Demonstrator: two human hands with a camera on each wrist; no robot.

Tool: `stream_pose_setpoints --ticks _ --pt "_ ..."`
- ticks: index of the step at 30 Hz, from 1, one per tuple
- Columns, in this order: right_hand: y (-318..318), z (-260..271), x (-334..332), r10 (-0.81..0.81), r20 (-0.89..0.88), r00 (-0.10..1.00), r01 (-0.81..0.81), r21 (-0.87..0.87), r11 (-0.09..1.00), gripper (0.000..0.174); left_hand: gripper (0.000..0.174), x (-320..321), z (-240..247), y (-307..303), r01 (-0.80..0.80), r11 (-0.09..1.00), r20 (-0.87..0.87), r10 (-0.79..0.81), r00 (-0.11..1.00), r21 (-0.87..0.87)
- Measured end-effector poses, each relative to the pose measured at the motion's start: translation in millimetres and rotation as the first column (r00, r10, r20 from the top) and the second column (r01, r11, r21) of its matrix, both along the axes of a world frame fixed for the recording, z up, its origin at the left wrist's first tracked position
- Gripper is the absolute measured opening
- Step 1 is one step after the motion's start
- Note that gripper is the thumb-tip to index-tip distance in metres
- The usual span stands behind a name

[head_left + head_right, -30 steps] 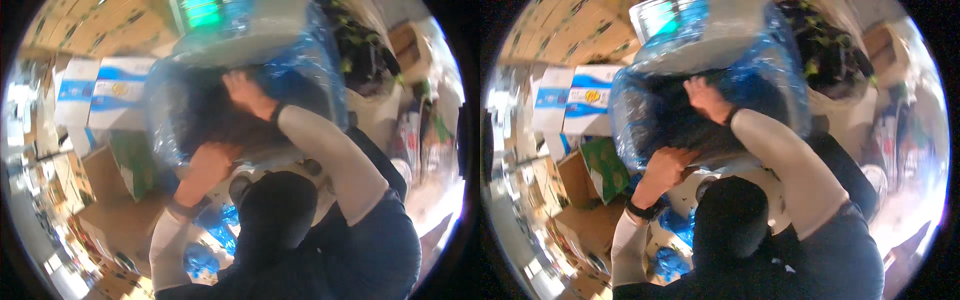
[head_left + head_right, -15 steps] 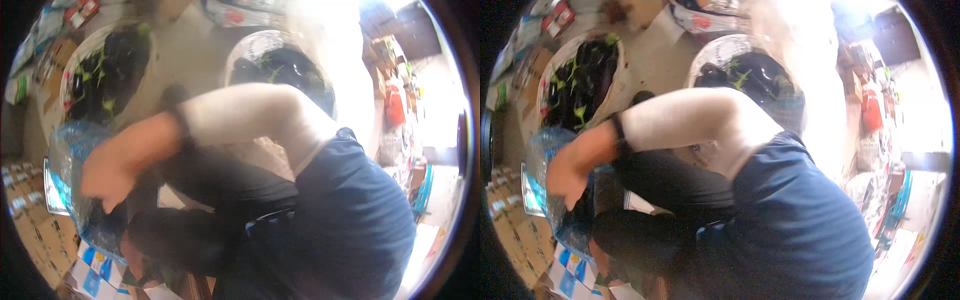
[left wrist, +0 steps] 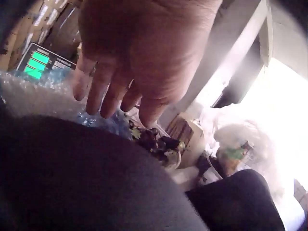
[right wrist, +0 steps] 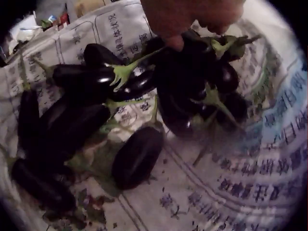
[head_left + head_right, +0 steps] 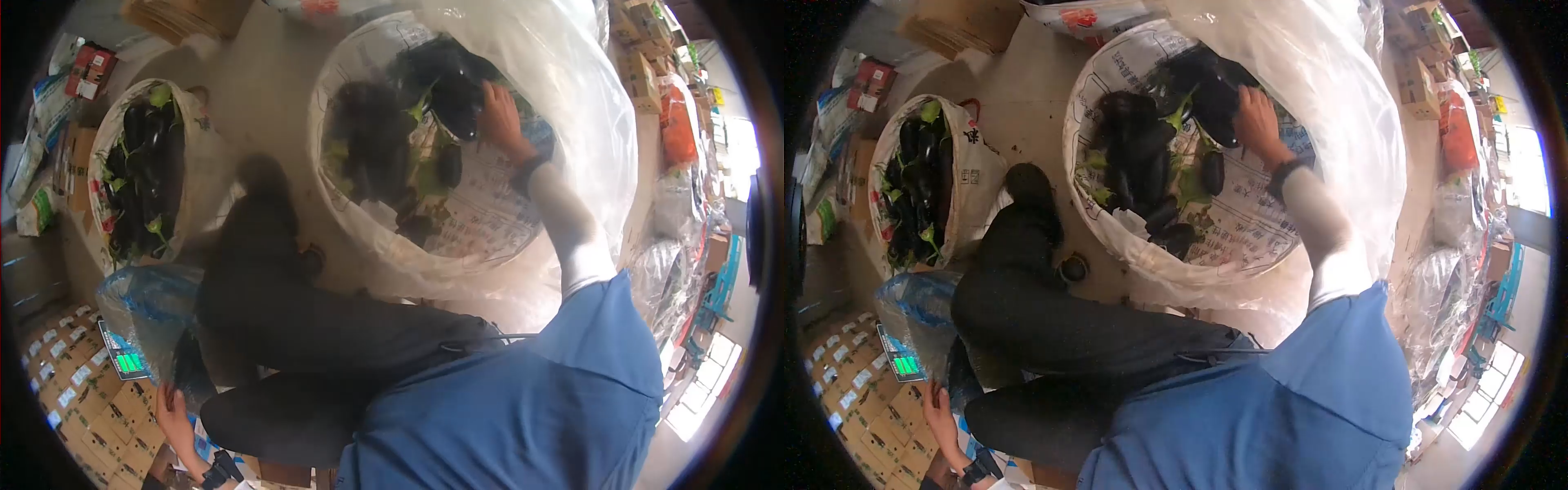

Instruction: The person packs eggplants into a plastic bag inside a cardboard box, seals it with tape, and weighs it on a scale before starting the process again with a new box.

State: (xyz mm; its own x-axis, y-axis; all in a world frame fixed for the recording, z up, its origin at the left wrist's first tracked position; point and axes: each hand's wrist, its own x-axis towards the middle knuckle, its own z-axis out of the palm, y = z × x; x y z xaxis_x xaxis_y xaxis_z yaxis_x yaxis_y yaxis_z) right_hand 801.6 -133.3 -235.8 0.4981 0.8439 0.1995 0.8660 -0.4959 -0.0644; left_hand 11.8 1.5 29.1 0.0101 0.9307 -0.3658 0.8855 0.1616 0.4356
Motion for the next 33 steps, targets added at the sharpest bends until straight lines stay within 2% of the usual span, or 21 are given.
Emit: stream_pose_setpoints --ticks 2,3,5,6,8,10,12,14,15,16,17,19,20,22,23,25,28,29,30,32,33 --pt "25 -3 20 0.116 0.028 0.993 -0.115 -0.03 0.993 0.056 0.047 38 1 10 0.096 0.978 -0.067 -0.11 0.992 -0.184" --pt "36 -12 26 0.12 0.019 0.993 -0.119 -0.037 0.992 0.056 0.047 45 -6 13 0.091 0.977 -0.075 -0.107 0.991 -0.192" --pt "54 -24 29 -0.228 -0.145 0.963 0.191 -0.231 0.954 0.079 0.048 49 -23 13 0.14 0.949 0.022 -0.139 0.99 -0.284" --pt "55 -24 26 -0.224 -0.149 0.963 0.184 -0.241 0.953 0.079 0.048 48 -24 12 0.132 0.947 0.017 -0.133 0.991 -0.293" --pt "52 -22 17 -0.421 -0.416 0.806 0.267 -0.38 0.886 0.078 0.044 44 -25 6 0.087 0.939 -0.06 -0.114 0.992 -0.332" --pt "13 -51 12 -0.172 -0.338 0.925 -0.061 -0.58 0.812 0.071 0.044 18 -34 -1 -0.003 0.945 -0.005 0.002 1.0 -0.327" --pt "-45 -61 -30 0.036 -0.304 0.952 -0.219 -0.595 0.774 0.067 0.045 -11 -42 -4 -0.083 0.944 0.049 0.103 0.993 -0.319" --pt "-76 -38 -46 0.042 -0.585 0.81 -0.522 -0.686 0.507 0.056 0.045 -29 -55 -4 -0.199 0.92 0.242 0.289 0.926 -0.337" --pt "-81 -64 -25 0.041 -0.587 0.809 -0.525 -0.689 0.501 0.056 0.046 -22 -54 -4 -0.194 0.93 0.185 0.26 0.948 -0.312" --pt "-89 -114 10 -0.253 -0.746 0.617 -0.375 -0.56 0.739 0.049 0.046 -19 -54 -4 -0.197 0.927 0.179 0.262 0.948 -0.319" --pt "-96 -142 27 -0.424 -0.858 0.29 -0.108 -0.47 0.876 0.043 0.046 -17 -55 -2 -0.18 0.926 0.156 0.242 0.958 -0.33" --pt "-35 -65 5 -0.444 -0.627 0.641 0.28 -0.347 0.895 0.051 0.047 -11 -56 3 -0.164 0.927 0.138 0.221 0.966 -0.338" --pt "-29 -71 2 -0.446 -0.626 0.64 0.281 -0.35 0.894 0.051 0.047 -8 -56 4 -0.15 0.924 0.097 0.195 0.976 -0.352" --pt "-19 -100 7 -0.482 -0.512 0.711 0.497 -0.12 0.86 0.07 0.047 -7 -56 8 -0.138 0.92 0.06 0.171 0.983 -0.367" --pt "-23 -136 14 -0.474 -0.511 0.717 0.488 -0.117 0.865 0.07 0.047 -9 -58 9 -0.14 0.911 0.078 0.184 0.98 -0.388" --pt "-45 -209 22 -0.382 -0.726 0.572 0.643 0.109 0.758 0.075 0.047 -16 -58 8 -0.152 0.897 0.09 0.206 0.974 -0.416" --pt "-35 -187 -37 -0.299 -0.688 0.661 0.596 0.239 0.766 0.076 0.047 -17 -61 7 -0.179 0.898 0.115 0.243 0.963 -0.401" --pt "-39 -181 -35 -0.252 -0.834 0.491 0.614 0.126 0.78 0.081 0.048 -13 -61 8 -0.184 0.902 0.09 0.236 0.968 -0.391" --pt "-33 -156 -41 -0.259 -0.835 0.486 0.615 0.116 0.78 0.081 0.049 -11 -59 8 -0.189 0.905 0.062 0.229 0.971 -0.381" --pt "-9 -86 -58 -0.176 -0.973 0.15 0.719 -0.015 0.695 0.087 0.049 -5 -60 11 -0.199 0.895 0.038 0.233 0.972 -0.398" --pt "-15 -103 -51 -0.173 -0.973 0.15 0.718 -0.013 0.696 0.087 0.048 -3 -60 11 -0.212 0.887 0.018 0.24 0.971 -0.41"
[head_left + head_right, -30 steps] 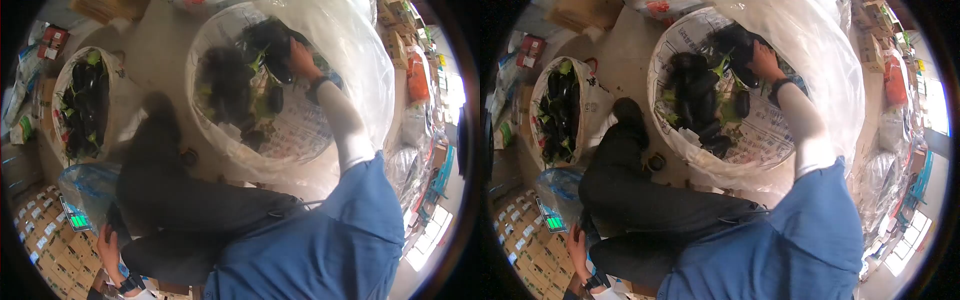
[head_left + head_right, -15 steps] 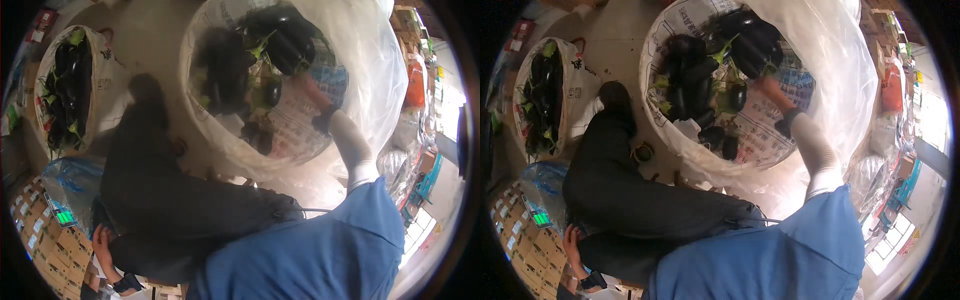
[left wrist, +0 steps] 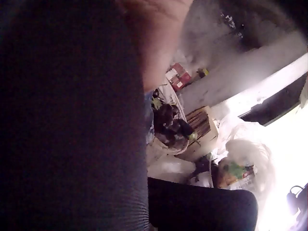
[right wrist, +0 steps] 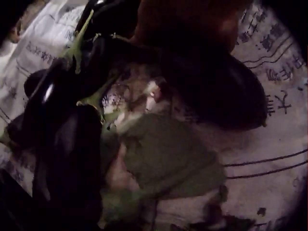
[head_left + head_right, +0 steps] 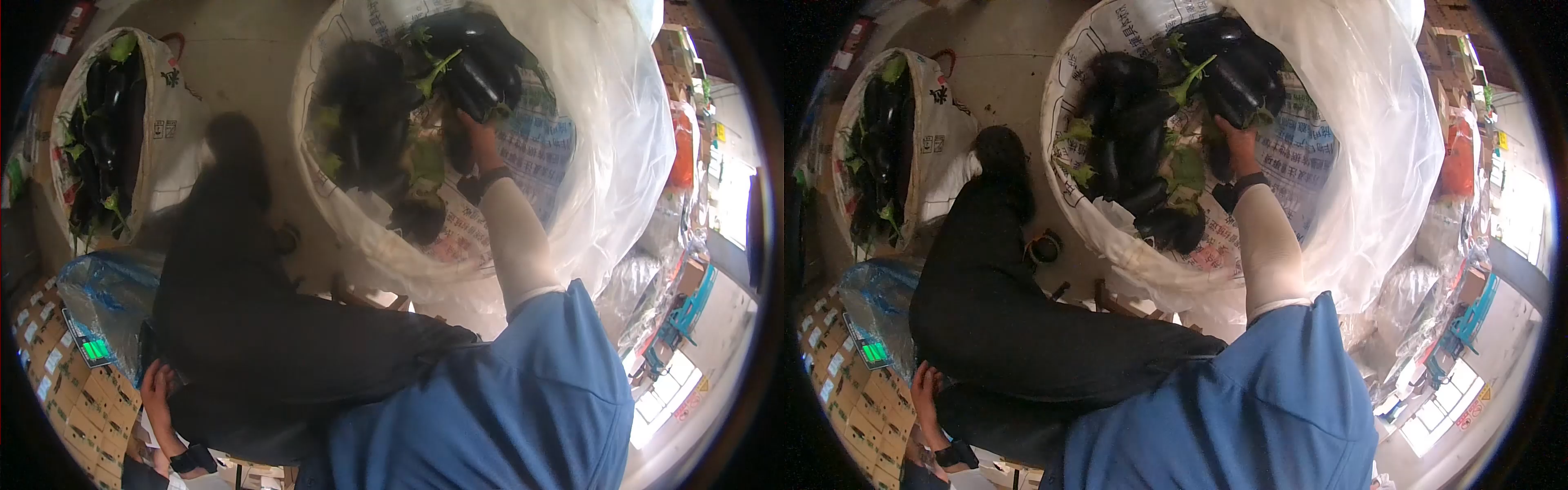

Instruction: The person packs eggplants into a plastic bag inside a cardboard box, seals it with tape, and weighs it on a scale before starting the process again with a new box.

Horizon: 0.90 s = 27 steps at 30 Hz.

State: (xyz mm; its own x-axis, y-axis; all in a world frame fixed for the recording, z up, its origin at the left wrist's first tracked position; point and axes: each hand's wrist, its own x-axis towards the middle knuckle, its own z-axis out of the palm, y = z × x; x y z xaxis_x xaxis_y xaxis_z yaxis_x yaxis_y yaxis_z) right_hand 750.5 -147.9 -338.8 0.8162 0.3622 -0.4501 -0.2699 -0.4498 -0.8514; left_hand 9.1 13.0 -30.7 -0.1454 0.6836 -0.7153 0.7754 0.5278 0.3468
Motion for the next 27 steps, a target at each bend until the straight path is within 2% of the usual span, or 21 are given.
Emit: stream_pose_setpoints --ticks 1,2,3,5,6,7,9,10,12,13,14,15,16,17,19,20,22,23,24,25,27 --pt "-10 -26 9 0.014 0.0 1.0 -0.014 0.131 0.991 0.083 0.048 1 1 0 0.0 1.0 -0.002 0.0 1.0 0.002" --pt "-7 -27 9 0.028 0.004 1.0 -0.028 0.264 0.964 0.079 0.048 2 0 2 -0.004 1.0 0.003 0.004 1.0 -0.016" --pt "-6 -26 11 0.028 0.003 1.0 -0.028 0.269 0.963 0.079 0.047 2 -1 2 -0.007 0.999 0.008 0.007 1.0 -0.033" --pt "-6 -9 10 -0.12 -0.079 0.99 0.118 -0.027 0.993 0.071 0.047 -5 -3 2 0.033 0.999 0.016 -0.033 0.999 -0.006" --pt "-8 8 8 -0.168 -0.03 0.985 0.165 -0.082 0.983 0.067 0.046 -3 -3 1 0.071 0.997 0.026 -0.072 0.997 0.013" --pt "-14 21 6 -0.168 -0.028 0.985 0.166 -0.08 0.983 0.067 0.046 0 -2 -1 0.072 0.997 0.028 -0.072 0.997 0.015" --pt "-33 50 5 -0.14 0.24 0.961 0.138 0.024 0.99 0.07 0.04 29 6 0 0.181 0.98 -0.095 -0.173 0.98 0.082" --pt "-35 75 0 -0.143 0.245 0.959 0.141 0.026 0.99 0.07 0.04 43 11 2 0.184 0.979 -0.089 -0.176 0.98 0.084" --pt "-38 132 -12 0.023 0.397 0.918 -0.017 -0.02 1.0 0.066 0.035 76 24 12 0.422 0.879 -0.238 -0.372 0.897 0.22" --pt "-39 148 -12 0.014 0.399 0.917 -0.007 -0.018 1.0 0.066 0.035 92 28 17 0.43 0.875 -0.236 -0.38 0.894 0.223" --pt "-41 161 -12 -0.004 0.238 0.971 -0.044 0.196 0.98 0.063 0.033 110 33 24 0.465 0.828 -0.238 -0.405 0.883 0.314" --pt "-43 168 -13 0.016 0.07 0.997 -0.043 0.407 0.912 0.061 0.031 129 39 30 0.494 0.771 -0.244 -0.43 0.869 0.402" --pt "-47 167 -8 0.069 -0.058 0.996 -0.026 0.545 0.838 0.066 0.031 149 45 33 0.501 0.764 -0.249 -0.434 0.866 0.407" --pt "-45 170 -10 0.064 -0.056 0.996 -0.022 0.553 0.833 0.066 0.029 174 50 35 0.591 0.65 -0.289 -0.519 0.804 0.477" --pt "-38 176 -18 0.262 -0.277 0.924 0.032 0.741 0.671 0.077 0.027 225 58 35 0.696 0.438 -0.343 -0.643 0.685 0.568" --pt "-33 177 -24 0.263 -0.277 0.924 0.034 0.745 0.666 0.077 0.026 250 62 32 0.723 0.349 -0.358 -0.69 0.629 0.597" --pt "-16 179 -39 0.396 -0.313 0.863 0.065 0.847 0.528 0.086 0.027 288 66 28 0.698 0.25 -0.288 -0.78 0.556 0.671" --pt "-8 177 -48 0.402 -0.315 0.86 0.069 0.852 0.519 0.086 0.031 310 72 23 0.727 0.139 -0.328 -0.824 0.461 0.672" --pt "1 175 -56 0.437 -0.335 0.835 0.116 0.883 0.455 0.087 0.035 326 73 22 0.727 0.044 -0.332 -0.869 0.366 0.685" --pt "8 173 -63 0.472 -0.351 0.809 0.165 0.906 0.391 0.088 0.041 340 72 18 0.728 -0.009 -0.332 -0.894 0.302 0.685" --pt "24 181 -77 0.54 -0.34 0.77 0.151 0.92 0.363 0.089 0.058 370 71 7 0.758 -0.133 -0.397 -0.901 0.177 0.639"
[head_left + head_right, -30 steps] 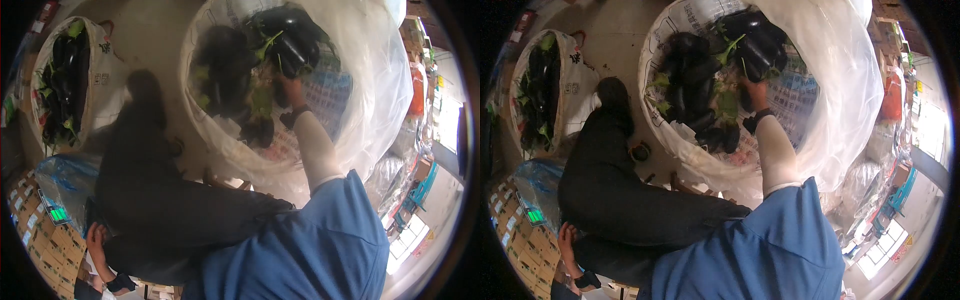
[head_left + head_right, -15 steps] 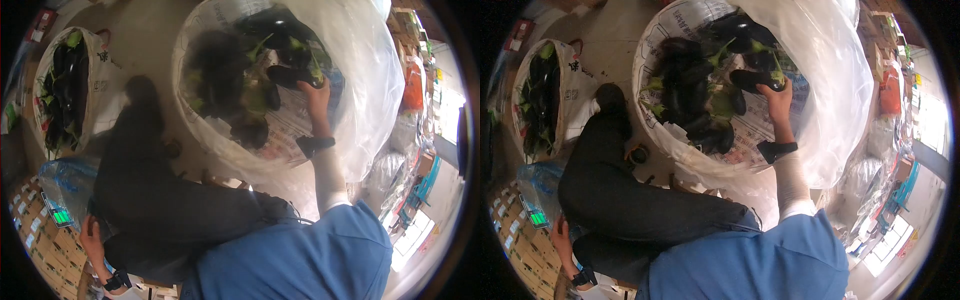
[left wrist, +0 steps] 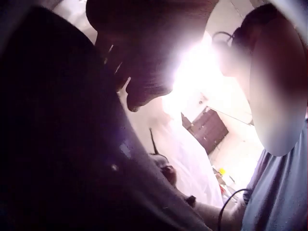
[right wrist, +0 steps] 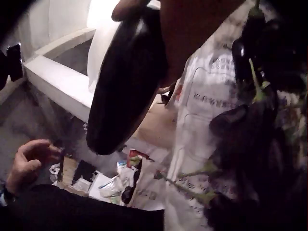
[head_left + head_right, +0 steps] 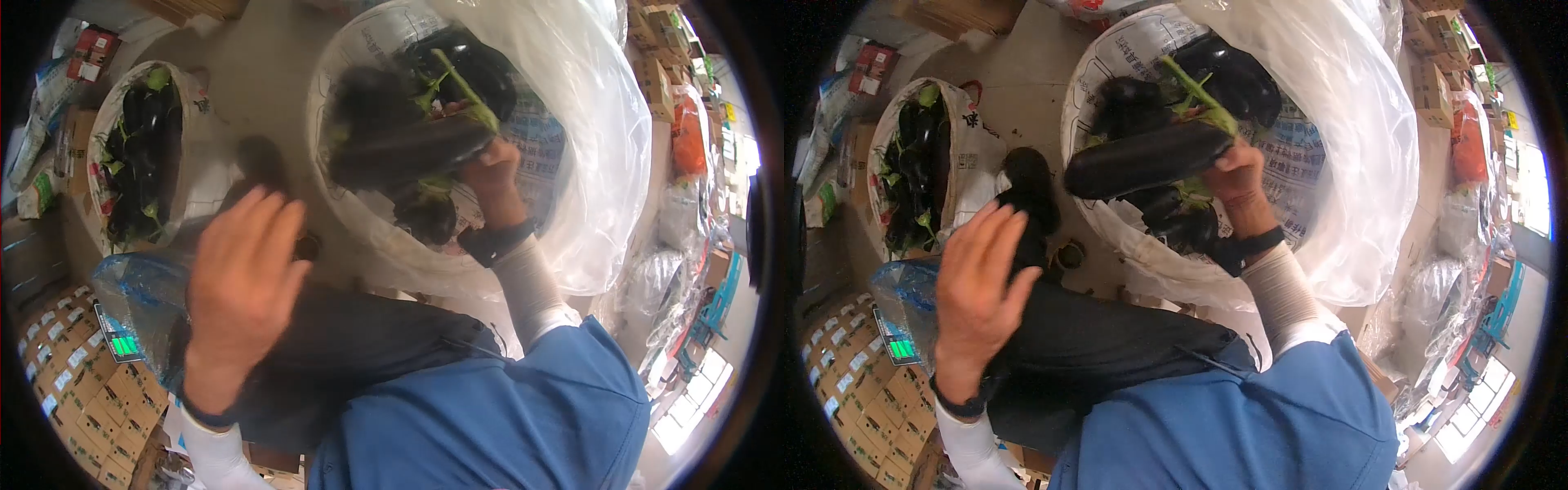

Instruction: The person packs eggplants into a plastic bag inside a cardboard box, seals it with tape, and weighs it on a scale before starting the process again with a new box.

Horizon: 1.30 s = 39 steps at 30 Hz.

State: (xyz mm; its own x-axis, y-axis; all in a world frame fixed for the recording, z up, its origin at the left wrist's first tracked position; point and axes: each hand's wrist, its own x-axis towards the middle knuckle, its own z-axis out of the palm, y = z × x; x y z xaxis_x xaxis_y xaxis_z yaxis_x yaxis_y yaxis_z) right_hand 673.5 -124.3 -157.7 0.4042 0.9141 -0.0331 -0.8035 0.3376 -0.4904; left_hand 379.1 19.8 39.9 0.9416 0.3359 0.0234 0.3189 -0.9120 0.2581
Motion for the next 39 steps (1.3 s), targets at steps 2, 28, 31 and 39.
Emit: stream_pose_setpoints --ticks 2,28,31,39 --pt "17 24 -28 0.125 -0.089 0.988 -0.129 -0.041 0.991 0.09 0.074 24 -12 -12 0.073 0.992 -0.045 -0.068 0.997 0.099" --pt "-31 -185 249 0.763 0.643 0.059 0.892 -0.377 0.249 0.068 0.063 -45 -38 139 0.185 -0.159 -0.09 0.939 0.332 -0.97" --pt "-23 -212 279 0.648 0.754 0.113 0.769 -0.479 0.424 0.07 0.062 -54 -56 137 0.395 -0.243 -0.106 0.935 0.339 -0.886" --pt "2 -214 249 0.739 0.573 0.354 0.511 -0.781 0.36 0.073 0.064 -96 -95 151 0.798 -0.258 -0.03 0.957 0.289 -0.545"
